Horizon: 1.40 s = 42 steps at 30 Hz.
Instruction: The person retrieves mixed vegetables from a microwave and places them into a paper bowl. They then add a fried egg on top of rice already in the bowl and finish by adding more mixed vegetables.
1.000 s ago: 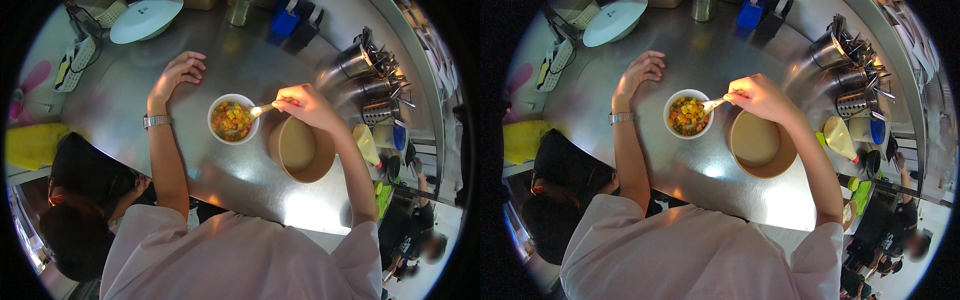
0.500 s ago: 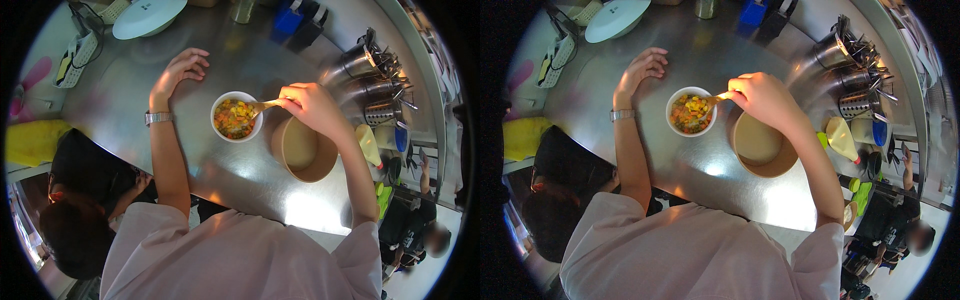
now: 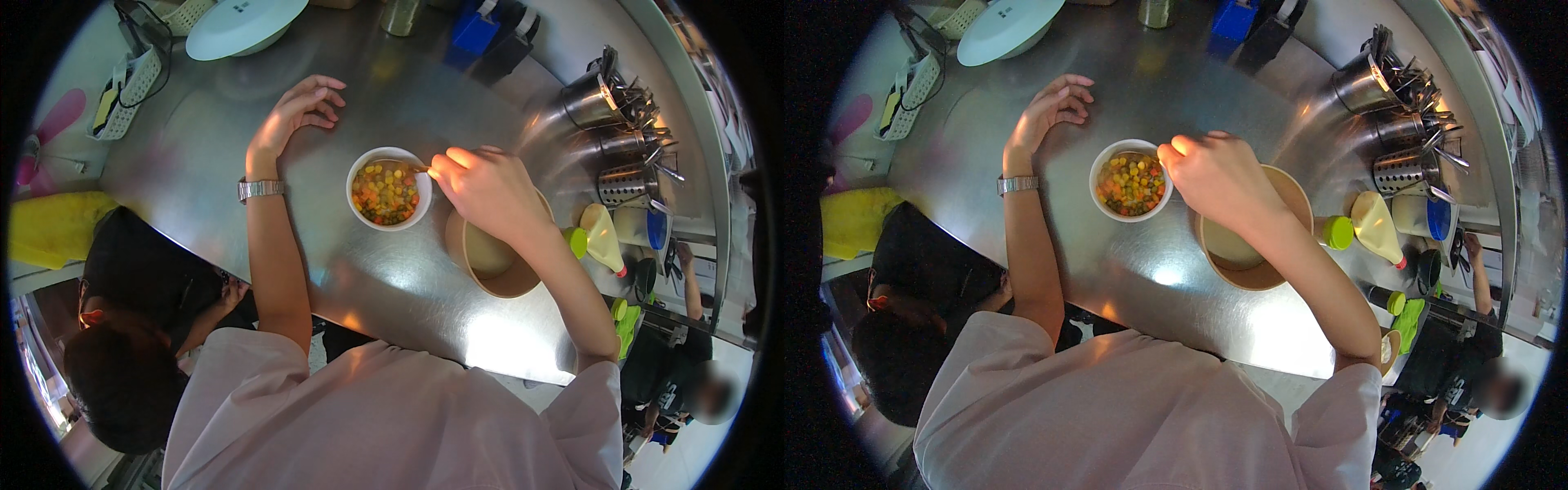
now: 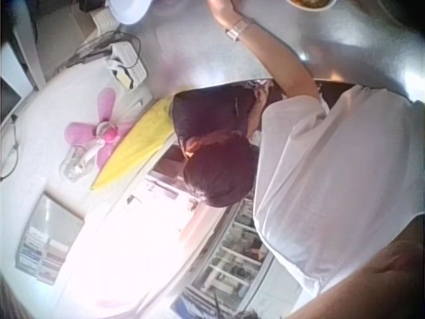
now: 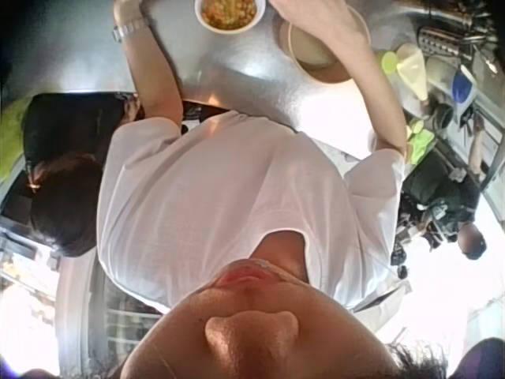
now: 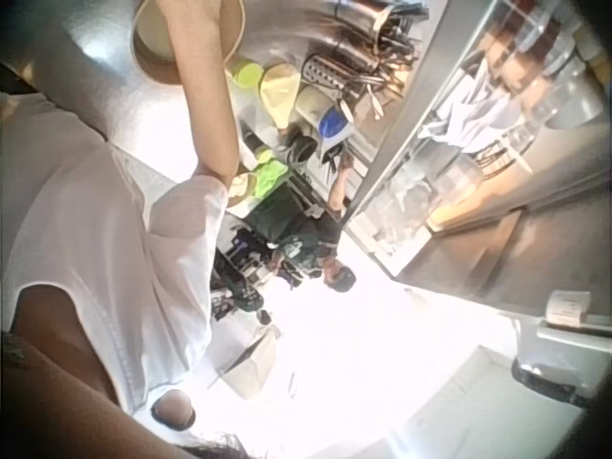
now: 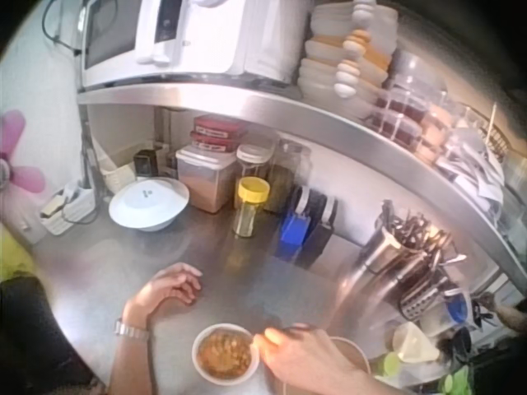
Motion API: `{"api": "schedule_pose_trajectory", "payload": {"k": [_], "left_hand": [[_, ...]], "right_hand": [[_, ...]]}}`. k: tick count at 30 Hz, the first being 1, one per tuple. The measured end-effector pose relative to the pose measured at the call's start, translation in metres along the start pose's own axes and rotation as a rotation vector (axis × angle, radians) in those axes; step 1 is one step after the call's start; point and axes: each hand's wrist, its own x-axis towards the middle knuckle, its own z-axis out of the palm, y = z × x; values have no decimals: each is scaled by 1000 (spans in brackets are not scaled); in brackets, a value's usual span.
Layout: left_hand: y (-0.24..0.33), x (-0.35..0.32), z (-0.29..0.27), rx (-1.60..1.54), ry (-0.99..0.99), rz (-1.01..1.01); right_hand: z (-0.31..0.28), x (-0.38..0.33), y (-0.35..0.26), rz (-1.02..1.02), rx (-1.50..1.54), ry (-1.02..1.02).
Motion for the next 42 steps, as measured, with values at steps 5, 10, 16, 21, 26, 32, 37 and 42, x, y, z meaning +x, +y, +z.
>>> {"api": "schedule_pose_trajectory", "payload": {"k": [5, 10, 16, 21, 26, 32, 37, 42], "left_hand": [[5, -4, -2, 114, -245, -62], [10, -6, 1, 213, -446, -135], [12, -6, 4, 166, -437, -151], [10, -6, 3, 148, -445, -147], [7, -6, 0, 93, -445, -132], [5, -5, -3, 111, -443, -131], [5, -5, -3, 85, -436, -106], [4, -5, -2, 47, -387, -130]], "right_hand": [[-10, -11, -6, 126, 84, -126], [-8, -19, -27, 284, 130, -229], [3, -12, -28, 400, 467, -207], [3, 0, -17, 296, 513, -159], [0, 10, -8, 339, 546, -307], [-5, 10, -5, 423, 612, -342], [-4, 0, -3, 445, 680, -302], [-7, -9, -1, 506, 761, -266]]}}
